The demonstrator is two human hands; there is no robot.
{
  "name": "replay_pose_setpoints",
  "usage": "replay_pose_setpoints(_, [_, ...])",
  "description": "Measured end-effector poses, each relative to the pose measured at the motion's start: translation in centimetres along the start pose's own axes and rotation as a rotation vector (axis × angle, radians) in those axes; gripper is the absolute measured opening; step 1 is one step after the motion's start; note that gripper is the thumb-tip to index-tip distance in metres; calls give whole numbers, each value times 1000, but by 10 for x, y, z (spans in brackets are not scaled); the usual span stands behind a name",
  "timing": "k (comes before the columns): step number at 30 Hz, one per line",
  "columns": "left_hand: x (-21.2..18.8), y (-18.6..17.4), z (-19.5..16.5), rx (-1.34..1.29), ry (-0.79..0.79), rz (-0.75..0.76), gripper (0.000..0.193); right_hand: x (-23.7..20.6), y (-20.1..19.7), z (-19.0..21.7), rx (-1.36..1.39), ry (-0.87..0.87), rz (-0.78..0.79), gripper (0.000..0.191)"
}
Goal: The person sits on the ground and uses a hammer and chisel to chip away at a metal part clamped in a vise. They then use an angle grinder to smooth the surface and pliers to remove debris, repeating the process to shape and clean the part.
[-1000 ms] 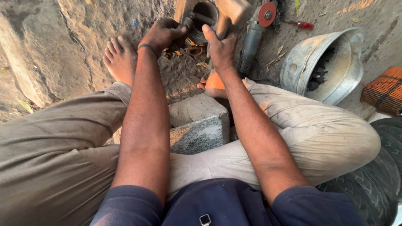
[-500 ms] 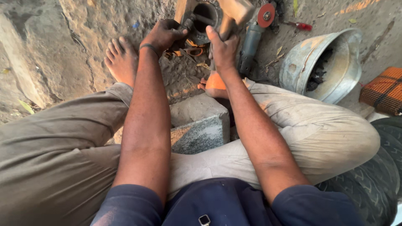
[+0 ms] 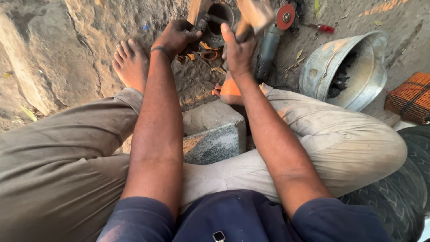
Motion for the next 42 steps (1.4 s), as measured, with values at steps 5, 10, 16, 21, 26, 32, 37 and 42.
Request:
replay_pose_setpoints(5, [1, 2, -6, -29, 58, 36, 37, -24, 9, -41, -672, 348, 214, 50])
replay_pose_setpoints(10, [2, 1, -11, 27, 69, 11, 38, 1, -7, -14, -483, 211, -73, 85])
replay_pose_setpoints(16, [2, -1, -8, 8, 78, 3, 40, 10, -16, 18, 190, 73, -98, 61])
replay_pose_setpoints(21, [6, 0, -7, 54, 71, 7, 44, -21, 7, -33, -533, 168, 102, 60])
replay_pose_setpoints(26, [5, -2, -4, 74, 61, -22, 43, -5, -5, -24, -344, 152, -58, 79])
replay_pose_setpoints(32, [5, -3, -2, 68, 60, 6, 37, 1, -7, 15, 220, 121, -71, 58])
replay_pose_setpoints(37, [2, -1, -4, 75, 50, 16, 37, -25, 8, -19, -520, 139, 75, 43])
replay_pose_setpoints(42, [-1, 0, -9, 51, 39, -10, 39, -4, 1, -14, -445, 47, 63, 59])
Point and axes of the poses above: each hand's wrist, its own x-axis towards the middle knuckle, its own y-axis out of the palm, z = x × y, the point moved 7 cm from there along x, towards the middle knuckle, and after that the axes turned 1 degree about -x, right-handed, at the moved point
